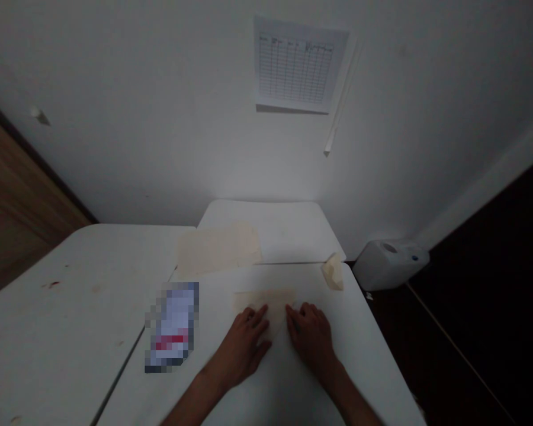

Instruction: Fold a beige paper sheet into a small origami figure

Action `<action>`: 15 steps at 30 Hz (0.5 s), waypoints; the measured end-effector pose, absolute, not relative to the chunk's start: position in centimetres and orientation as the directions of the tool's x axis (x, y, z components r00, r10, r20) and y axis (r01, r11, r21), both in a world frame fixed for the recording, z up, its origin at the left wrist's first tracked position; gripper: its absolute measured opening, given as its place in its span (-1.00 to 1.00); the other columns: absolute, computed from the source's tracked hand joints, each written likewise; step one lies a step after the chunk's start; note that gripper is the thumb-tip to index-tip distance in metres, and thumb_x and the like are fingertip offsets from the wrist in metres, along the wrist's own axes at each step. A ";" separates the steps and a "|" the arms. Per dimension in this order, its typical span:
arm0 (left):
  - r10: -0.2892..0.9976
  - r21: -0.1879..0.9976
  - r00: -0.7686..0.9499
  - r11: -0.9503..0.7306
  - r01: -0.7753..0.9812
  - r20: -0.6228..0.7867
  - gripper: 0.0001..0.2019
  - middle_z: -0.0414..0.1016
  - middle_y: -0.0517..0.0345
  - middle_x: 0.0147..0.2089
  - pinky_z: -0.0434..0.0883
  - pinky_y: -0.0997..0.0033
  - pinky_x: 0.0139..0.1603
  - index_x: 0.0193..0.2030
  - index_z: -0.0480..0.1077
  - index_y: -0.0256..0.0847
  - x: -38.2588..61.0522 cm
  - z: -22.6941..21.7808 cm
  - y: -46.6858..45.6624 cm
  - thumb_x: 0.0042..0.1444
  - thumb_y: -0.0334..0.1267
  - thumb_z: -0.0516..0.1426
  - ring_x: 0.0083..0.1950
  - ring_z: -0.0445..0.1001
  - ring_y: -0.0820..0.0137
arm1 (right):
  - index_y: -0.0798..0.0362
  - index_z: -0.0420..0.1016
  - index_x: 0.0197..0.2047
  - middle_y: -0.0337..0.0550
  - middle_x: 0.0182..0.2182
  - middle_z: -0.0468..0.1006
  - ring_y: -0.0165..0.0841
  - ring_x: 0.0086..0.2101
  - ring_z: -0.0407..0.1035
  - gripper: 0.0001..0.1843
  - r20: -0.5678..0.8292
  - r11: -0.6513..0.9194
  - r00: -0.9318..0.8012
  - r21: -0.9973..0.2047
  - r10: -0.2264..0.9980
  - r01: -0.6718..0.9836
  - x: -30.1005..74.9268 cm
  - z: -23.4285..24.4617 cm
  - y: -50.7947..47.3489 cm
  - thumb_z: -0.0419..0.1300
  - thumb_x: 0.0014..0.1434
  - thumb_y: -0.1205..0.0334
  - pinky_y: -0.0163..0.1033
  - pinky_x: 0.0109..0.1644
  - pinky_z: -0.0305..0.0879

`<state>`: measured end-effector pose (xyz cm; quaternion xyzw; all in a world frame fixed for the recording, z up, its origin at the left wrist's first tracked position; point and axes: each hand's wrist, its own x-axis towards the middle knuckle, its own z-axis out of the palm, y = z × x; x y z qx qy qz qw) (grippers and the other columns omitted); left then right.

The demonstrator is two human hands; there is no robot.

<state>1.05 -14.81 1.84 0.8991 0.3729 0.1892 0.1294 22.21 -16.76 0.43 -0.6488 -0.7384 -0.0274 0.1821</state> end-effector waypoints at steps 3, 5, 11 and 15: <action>0.728 0.386 0.646 -0.677 0.626 0.230 -0.75 0.23 0.02 0.32 0.31 -0.08 0.16 0.00 0.36 -0.13 1.1 2.2 -14.9 0.17 -0.27 0.10 0.18 0.27 0.09 | -0.15 0.47 0.01 -0.12 -0.36 0.43 -0.27 -0.30 0.30 -0.74 0.314 0.113 -0.053 -0.178 0.948 0.978 22.8 0.5 -16.4 0.12 0.27 0.25 -0.20 -0.20 0.11; 0.735 0.392 0.641 -0.669 0.632 0.223 -0.76 0.24 0.00 0.31 0.31 -0.08 0.16 -0.02 0.37 -0.15 1.2 2.3 -14.9 0.17 -0.27 0.11 0.18 0.27 0.09 | -0.15 0.47 0.01 -0.12 -0.37 0.43 -0.26 -0.30 0.31 -0.74 0.319 0.094 -0.035 -0.172 0.947 0.981 23.0 0.5 -16.3 0.11 0.27 0.24 -0.19 -0.20 0.10; 0.724 0.386 0.639 -0.685 0.618 0.261 -0.76 0.23 0.01 0.31 0.30 -0.11 0.16 -0.01 0.36 -0.12 1.2 2.0 -14.9 0.17 -0.28 0.10 0.19 0.28 0.09 | -0.04 0.44 0.06 -0.06 -0.34 0.44 -0.23 -0.28 0.33 -0.70 0.345 0.062 0.014 -0.208 0.938 0.976 23.0 -0.5 -16.2 0.10 0.27 0.25 -0.16 -0.18 0.14; 0.721 0.372 0.637 -0.690 0.621 0.274 -0.72 0.24 0.00 0.31 0.32 -0.10 0.16 0.06 0.34 -0.13 1.0 1.4 -15.1 0.21 -0.27 0.07 0.20 0.27 0.08 | 0.00 0.41 0.07 -0.06 -0.31 0.45 -0.24 -0.27 0.32 -0.69 0.403 0.107 -0.005 -0.232 0.915 0.967 22.7 -0.4 -16.3 0.07 0.27 0.28 -0.16 -0.15 0.19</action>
